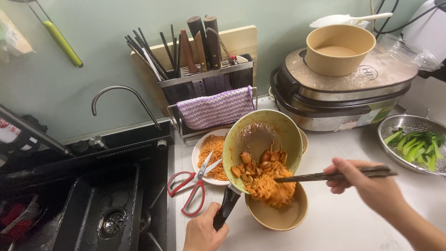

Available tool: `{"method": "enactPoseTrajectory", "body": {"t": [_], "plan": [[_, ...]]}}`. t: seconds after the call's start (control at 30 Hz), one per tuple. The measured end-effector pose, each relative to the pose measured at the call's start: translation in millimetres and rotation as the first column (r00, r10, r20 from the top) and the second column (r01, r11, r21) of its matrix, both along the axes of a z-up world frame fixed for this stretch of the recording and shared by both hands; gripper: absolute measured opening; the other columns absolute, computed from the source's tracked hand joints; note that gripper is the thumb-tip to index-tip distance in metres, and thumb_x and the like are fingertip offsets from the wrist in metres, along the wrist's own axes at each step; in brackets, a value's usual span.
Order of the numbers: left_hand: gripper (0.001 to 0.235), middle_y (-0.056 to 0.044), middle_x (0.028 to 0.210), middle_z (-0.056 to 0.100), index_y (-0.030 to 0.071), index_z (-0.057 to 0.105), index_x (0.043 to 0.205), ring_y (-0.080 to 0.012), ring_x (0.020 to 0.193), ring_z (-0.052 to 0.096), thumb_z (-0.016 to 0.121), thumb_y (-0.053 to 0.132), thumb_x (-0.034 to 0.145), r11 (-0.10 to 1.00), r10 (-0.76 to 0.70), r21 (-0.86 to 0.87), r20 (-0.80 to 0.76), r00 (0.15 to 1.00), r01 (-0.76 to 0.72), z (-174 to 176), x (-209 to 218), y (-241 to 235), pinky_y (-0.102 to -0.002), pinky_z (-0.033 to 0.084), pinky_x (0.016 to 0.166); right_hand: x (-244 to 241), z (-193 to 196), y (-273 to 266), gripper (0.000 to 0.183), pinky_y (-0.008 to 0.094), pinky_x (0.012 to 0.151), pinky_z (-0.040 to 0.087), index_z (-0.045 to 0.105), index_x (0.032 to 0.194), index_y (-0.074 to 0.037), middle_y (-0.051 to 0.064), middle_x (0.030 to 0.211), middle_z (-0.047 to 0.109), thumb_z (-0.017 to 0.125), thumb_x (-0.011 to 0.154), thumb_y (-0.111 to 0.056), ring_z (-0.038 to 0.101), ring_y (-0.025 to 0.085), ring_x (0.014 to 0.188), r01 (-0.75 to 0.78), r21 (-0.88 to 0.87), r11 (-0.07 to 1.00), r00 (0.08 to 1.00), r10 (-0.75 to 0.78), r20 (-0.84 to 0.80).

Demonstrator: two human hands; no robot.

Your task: Preparing and stir-frying noodles with various sauces and ingredients in a kitchen setting.

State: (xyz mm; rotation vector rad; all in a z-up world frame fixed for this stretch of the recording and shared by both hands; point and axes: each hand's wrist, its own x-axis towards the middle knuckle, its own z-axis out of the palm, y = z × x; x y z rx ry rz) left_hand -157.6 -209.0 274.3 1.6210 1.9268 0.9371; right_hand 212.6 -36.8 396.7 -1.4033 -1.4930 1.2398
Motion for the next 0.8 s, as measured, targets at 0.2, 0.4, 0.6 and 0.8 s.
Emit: {"method": "enactPoseTrajectory", "body": {"t": [0.2,0.4,0.6,0.8], "plan": [[0.033,-0.009,0.062,0.066,0.013,0.06,0.099,-0.032,0.06,0.07,0.073,0.017,0.069,1.0,0.022,-0.005,-0.013,1.0,-0.022,0,-3,1,-0.044,0.052,0.058,4,17,5,0.041,0.039,0.059,0.063,0.077,0.097,0.01,0.023,0.073,0.077,0.058,0.1,-0.027,0.075,0.028,0.06,0.005,0.129,0.992,1.0,-0.005,-0.004],[0.032,-0.01,0.063,0.066,0.013,0.061,0.098,-0.0324,0.06,0.07,0.074,0.016,0.07,0.999,0.033,0.039,-0.015,0.999,-0.032,6,-4,5,-0.044,0.053,0.058,-7,8,-8,0.043,0.04,0.059,0.061,0.078,0.095,0.011,0.025,0.072,0.077,0.057,0.099,-0.026,0.073,0.029,0.06,0.008,0.03,1.0,1.0,-0.008,0.012],[0.031,-0.01,0.064,0.068,0.013,0.061,0.098,-0.033,0.061,0.07,0.073,0.015,0.069,0.997,0.055,0.055,-0.023,0.998,-0.054,8,0,11,-0.045,0.053,0.058,-12,3,-18,0.044,0.038,0.059,0.064,0.08,0.094,0.009,0.021,0.072,0.075,0.055,0.1,-0.027,0.076,0.027,0.059,-0.051,0.094,0.994,0.997,0.056,-0.046],[0.031,-0.01,0.065,0.069,0.014,0.061,0.098,-0.0338,0.062,0.07,0.073,0.016,0.07,0.998,0.054,0.045,-0.032,0.998,-0.053,9,0,13,-0.045,0.053,0.058,-4,-6,-20,0.038,0.035,0.06,0.064,0.081,0.093,0.006,0.018,0.071,0.077,0.059,0.097,-0.024,0.076,0.023,0.06,-0.152,0.118,0.981,0.988,0.15,0.023]]}}
